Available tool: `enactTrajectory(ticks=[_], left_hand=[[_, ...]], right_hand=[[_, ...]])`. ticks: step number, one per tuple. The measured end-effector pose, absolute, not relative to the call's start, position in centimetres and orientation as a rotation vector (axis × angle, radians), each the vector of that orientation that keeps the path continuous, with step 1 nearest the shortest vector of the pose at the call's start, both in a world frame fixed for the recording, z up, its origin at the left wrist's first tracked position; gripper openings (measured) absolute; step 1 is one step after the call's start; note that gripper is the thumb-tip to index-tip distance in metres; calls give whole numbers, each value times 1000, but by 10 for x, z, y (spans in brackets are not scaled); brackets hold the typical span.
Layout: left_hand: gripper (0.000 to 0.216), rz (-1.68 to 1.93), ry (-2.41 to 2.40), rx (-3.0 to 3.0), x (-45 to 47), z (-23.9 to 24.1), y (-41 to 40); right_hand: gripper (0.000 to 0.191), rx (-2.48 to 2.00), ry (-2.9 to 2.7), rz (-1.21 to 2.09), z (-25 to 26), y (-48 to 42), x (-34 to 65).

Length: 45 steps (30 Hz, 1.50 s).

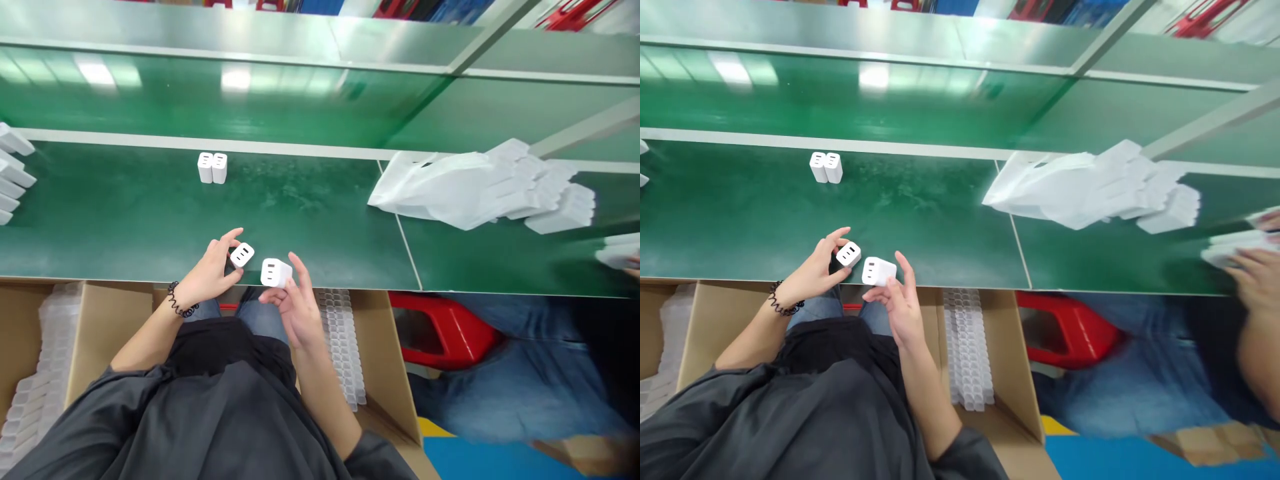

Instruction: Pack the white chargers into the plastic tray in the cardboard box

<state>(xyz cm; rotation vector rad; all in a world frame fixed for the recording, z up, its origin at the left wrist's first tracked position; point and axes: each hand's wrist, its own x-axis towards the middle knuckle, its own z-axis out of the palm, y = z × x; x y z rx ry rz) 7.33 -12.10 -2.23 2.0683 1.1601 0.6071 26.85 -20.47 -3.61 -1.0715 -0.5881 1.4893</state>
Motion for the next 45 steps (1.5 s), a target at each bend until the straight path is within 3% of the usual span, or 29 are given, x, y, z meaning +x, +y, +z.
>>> enactTrajectory(ticks=[3, 7, 15, 21, 27, 34, 45], left_hand=[[51, 622, 1113, 2113, 72, -22, -121], [38, 721, 1164, 2153, 74, -27, -124], [71, 812, 1006, 2134, 73, -28, -121], [48, 853, 907, 2101, 81, -31, -115], [45, 888, 921, 2096, 80, -33, -118], [38, 846, 957, 2054, 80, -27, -117], [56, 781, 954, 2084, 80, -29, -117]], right_hand=[[70, -1069, -602, 1574, -37, -192, 258], [65, -1079, -592, 1606, -43, -186, 254], [62, -1121, -653, 1616, -45, -185, 255], [68, -1317, -936, 1574, -41, -182, 263], [47, -1564, -1401, 1250, -26, -183, 276], [54, -1572, -1646, 1135, -19, -178, 284], [52, -1668, -1655, 923, -33, -171, 272]])
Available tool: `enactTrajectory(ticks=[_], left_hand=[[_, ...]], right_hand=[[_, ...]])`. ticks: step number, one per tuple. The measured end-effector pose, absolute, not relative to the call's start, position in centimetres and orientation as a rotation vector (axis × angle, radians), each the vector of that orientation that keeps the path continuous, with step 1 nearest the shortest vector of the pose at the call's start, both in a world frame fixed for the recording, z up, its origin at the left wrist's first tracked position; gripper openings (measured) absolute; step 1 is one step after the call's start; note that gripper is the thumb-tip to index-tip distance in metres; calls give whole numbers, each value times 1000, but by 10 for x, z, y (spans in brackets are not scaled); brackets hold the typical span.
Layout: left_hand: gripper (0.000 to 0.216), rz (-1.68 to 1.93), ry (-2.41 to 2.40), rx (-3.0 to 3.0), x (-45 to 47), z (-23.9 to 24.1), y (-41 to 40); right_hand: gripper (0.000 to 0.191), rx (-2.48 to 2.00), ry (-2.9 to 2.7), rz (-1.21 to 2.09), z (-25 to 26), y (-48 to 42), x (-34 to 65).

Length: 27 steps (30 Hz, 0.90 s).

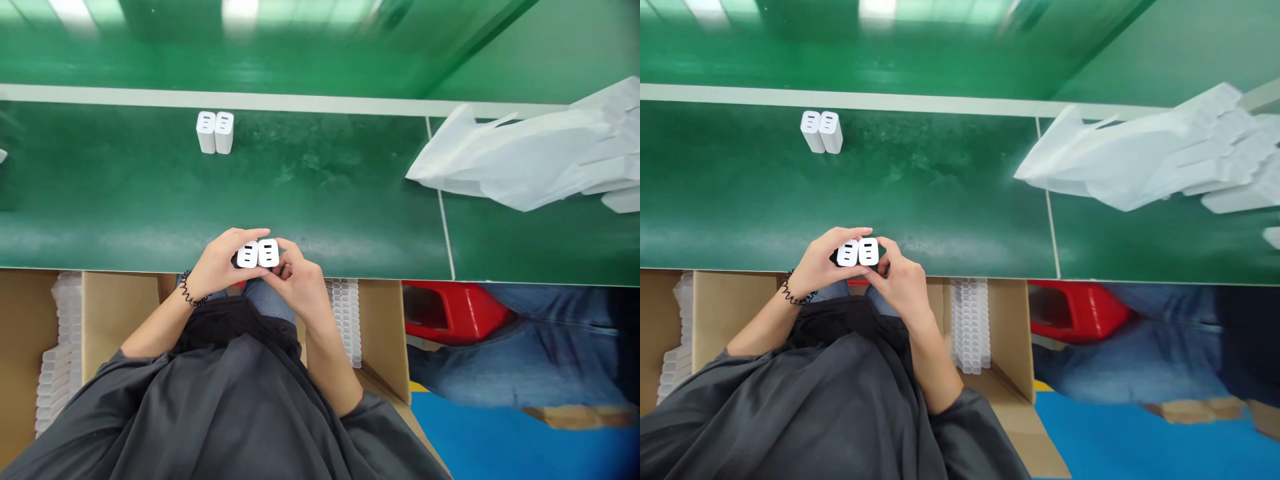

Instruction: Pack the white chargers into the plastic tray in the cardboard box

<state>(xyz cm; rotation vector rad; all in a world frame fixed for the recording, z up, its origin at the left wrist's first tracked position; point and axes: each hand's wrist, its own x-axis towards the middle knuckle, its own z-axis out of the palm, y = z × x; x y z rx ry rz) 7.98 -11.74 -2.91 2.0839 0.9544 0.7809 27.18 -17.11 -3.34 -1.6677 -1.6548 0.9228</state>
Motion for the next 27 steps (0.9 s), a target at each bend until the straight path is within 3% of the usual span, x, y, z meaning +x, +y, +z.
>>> enactTrajectory(ticks=[7, 12, 18, 27], left_hand=[[52, 782, 940, 2089, 81, -28, -116], [60, 739, 896, 2074, 79, -25, -115], [55, 737, 868, 2003, 78, -21, -115], [50, 723, 890, 1985, 79, -22, -115]], right_hand=[[52, -1655, -1659, 929, -32, -171, 274], [61, -1518, -1660, 1126, -27, -169, 283], [46, -1463, -1577, 1209, -30, -166, 288], [45, -1424, -1537, 1256, -31, -165, 289]])
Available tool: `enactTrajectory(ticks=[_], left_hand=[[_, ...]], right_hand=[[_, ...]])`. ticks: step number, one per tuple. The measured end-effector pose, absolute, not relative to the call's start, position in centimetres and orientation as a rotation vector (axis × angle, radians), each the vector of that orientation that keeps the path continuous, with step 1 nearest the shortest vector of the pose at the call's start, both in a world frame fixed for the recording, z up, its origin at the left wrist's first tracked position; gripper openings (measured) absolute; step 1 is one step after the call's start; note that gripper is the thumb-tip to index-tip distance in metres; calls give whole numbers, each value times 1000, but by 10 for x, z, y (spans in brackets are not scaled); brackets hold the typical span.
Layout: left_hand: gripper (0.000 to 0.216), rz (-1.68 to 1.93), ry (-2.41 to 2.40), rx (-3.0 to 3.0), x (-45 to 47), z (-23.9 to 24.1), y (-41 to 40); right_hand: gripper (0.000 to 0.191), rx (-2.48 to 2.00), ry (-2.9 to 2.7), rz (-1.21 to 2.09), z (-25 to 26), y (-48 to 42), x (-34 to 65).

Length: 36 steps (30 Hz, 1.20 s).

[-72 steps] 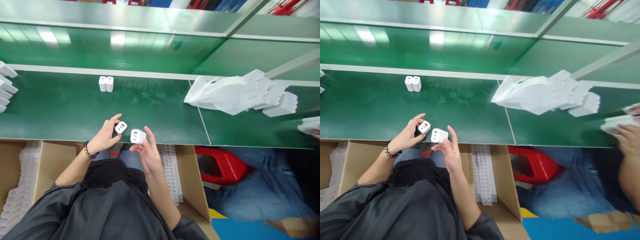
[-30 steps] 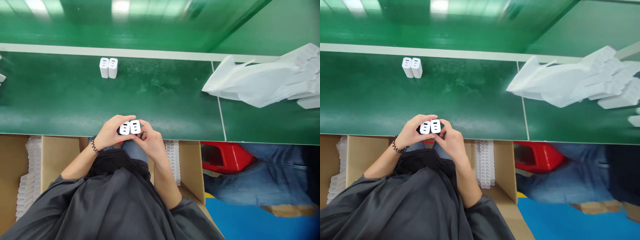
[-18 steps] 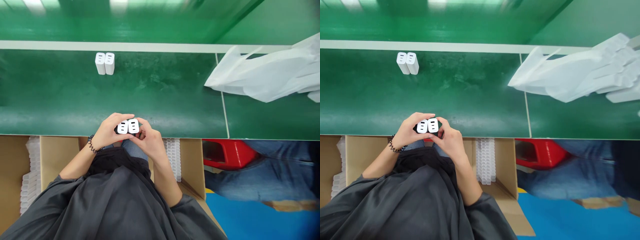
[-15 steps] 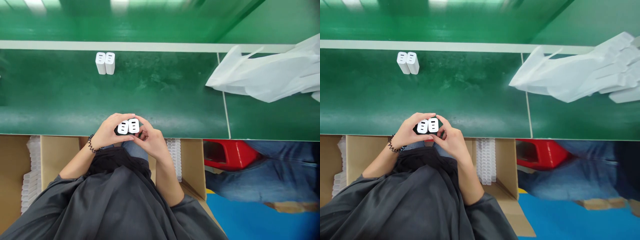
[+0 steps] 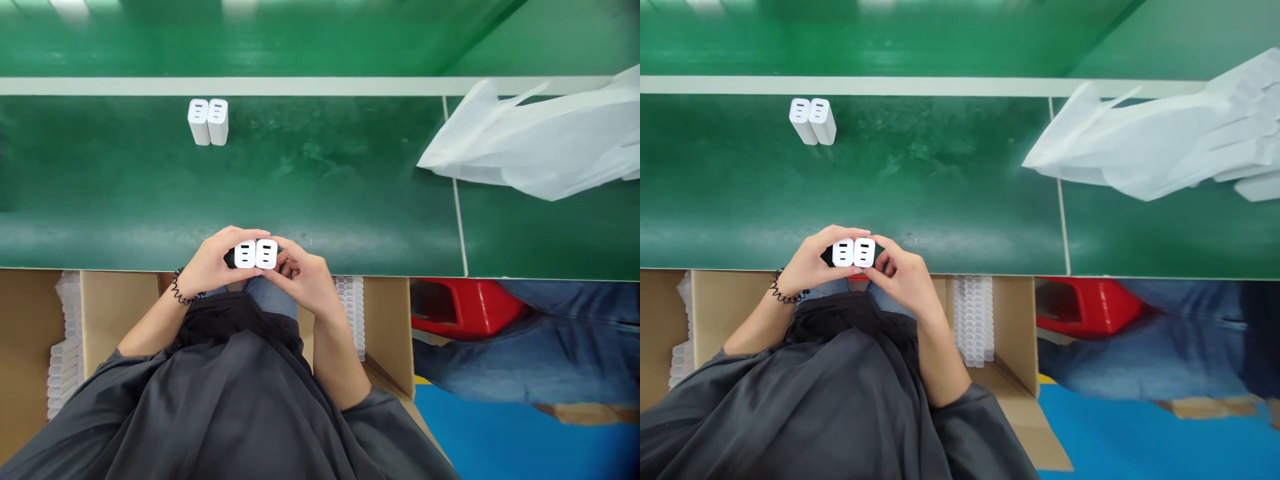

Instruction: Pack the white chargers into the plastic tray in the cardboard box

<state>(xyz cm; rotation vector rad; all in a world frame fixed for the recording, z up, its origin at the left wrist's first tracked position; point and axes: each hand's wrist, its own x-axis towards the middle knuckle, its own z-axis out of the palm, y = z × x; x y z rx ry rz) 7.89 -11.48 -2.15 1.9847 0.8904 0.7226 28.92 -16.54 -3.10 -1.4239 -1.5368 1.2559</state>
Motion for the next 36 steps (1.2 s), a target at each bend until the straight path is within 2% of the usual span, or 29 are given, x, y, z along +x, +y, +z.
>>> enactTrajectory(ticks=[6, 11, 16, 20, 23, 25, 30, 36], left_hand=[[43, 750, 886, 2014, 80, -22, -115], [46, 875, 1007, 1740, 80, -27, -118], [51, 1034, 1035, 1306, 83, -24, -116], [47, 983, 1056, 1514, 82, -15, -101], [44, 884, 1016, 1886, 79, -10, -76], [44, 838, 930, 2094, 79, -10, -51], [45, 920, 908, 2215, 88, -23, 17], [46, 1175, 982, 2118, 95, -34, 45]], right_hand=[[45, -1436, -1566, 1243, -32, -165, 290], [63, -1395, -1499, 1103, -38, -168, 287], [52, -1247, -1419, 994, -48, -169, 262], [54, -1265, -1488, 798, -46, -151, 253], [70, -1259, -1679, 690, -40, -124, 260], [77, -1219, -1768, 722, -37, -99, 265], [77, -1207, -1711, 861, -42, -27, 265], [68, -1200, -1535, 997, -56, 39, 264]])
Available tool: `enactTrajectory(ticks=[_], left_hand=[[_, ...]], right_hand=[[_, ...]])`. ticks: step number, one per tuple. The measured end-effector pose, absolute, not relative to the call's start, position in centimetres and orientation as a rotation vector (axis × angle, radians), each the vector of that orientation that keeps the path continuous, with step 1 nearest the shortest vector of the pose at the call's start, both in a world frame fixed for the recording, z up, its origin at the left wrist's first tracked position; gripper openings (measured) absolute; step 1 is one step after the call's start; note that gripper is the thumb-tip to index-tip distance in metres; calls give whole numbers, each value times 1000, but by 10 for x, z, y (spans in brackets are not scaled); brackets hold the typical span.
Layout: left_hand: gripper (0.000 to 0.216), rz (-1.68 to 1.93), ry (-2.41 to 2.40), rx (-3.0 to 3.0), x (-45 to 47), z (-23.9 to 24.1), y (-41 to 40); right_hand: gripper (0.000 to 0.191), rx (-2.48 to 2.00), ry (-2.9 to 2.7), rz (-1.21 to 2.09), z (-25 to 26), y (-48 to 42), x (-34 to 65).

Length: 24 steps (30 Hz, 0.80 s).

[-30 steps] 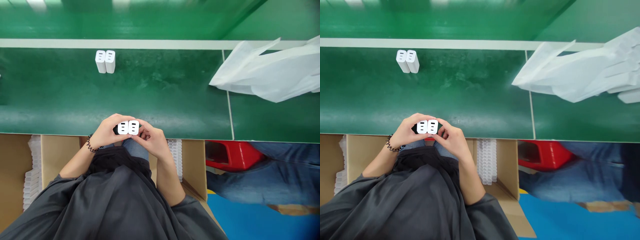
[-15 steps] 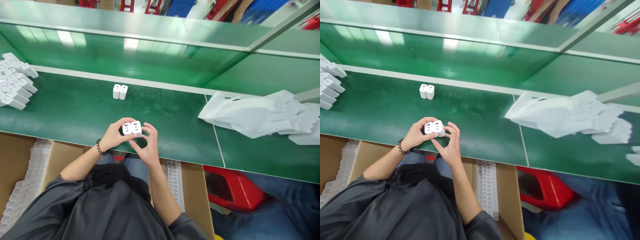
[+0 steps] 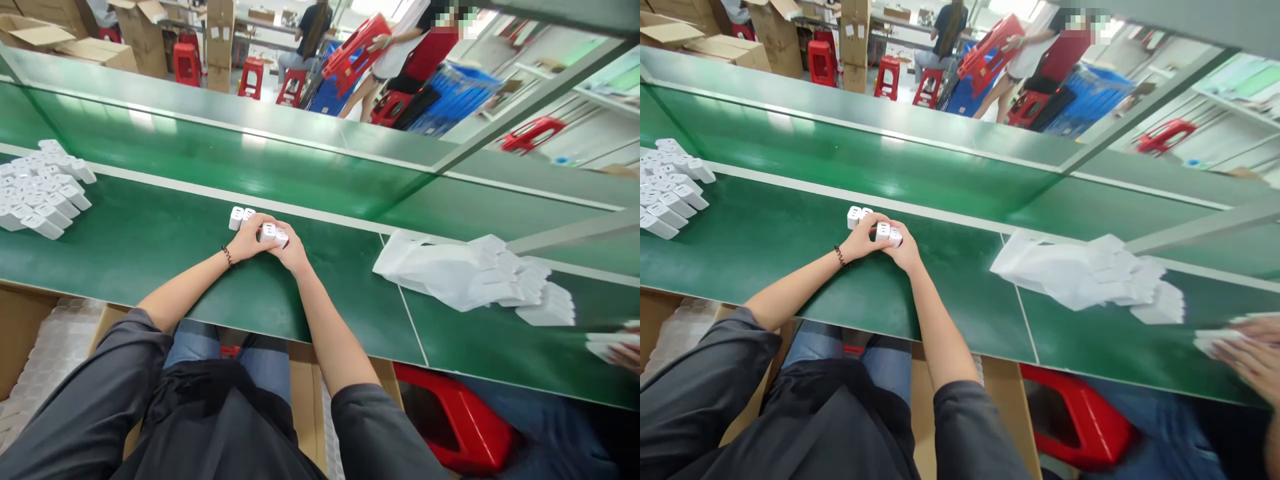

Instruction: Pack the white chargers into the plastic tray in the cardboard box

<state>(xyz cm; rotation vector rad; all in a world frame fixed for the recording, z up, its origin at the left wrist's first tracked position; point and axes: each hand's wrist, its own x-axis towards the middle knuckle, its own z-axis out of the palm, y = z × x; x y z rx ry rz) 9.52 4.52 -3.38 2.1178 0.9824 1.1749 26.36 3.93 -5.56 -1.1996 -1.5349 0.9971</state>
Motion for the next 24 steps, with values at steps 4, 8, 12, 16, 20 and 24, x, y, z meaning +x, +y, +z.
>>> enactTrajectory(ticks=[4, 8, 12, 16, 20, 24], left_hand=[[40, 1330, 963, 2197, 88, -24, 37], [28, 1398, 1263, 2148, 70, -16, 43], [37, 1290, 1557, 1934, 43, -21, 70], [19, 1211, 1736, 1720, 0, -29, 96], [15, 1193, 1931, 1497, -65, -27, 107], [16, 1346, 2228, 1185, -118, -14, 95]], right_hand=[[63, -1236, -1502, 986, -61, 68, 264], [62, -1251, -1522, 995, -61, 90, 250], [58, -1228, -1572, 1054, -58, 104, 213], [54, -1199, -1610, 1123, -59, 119, 158], [56, -1171, -1643, 1186, -59, 135, 87], [53, -1129, -1736, 1235, -46, 132, 7]])
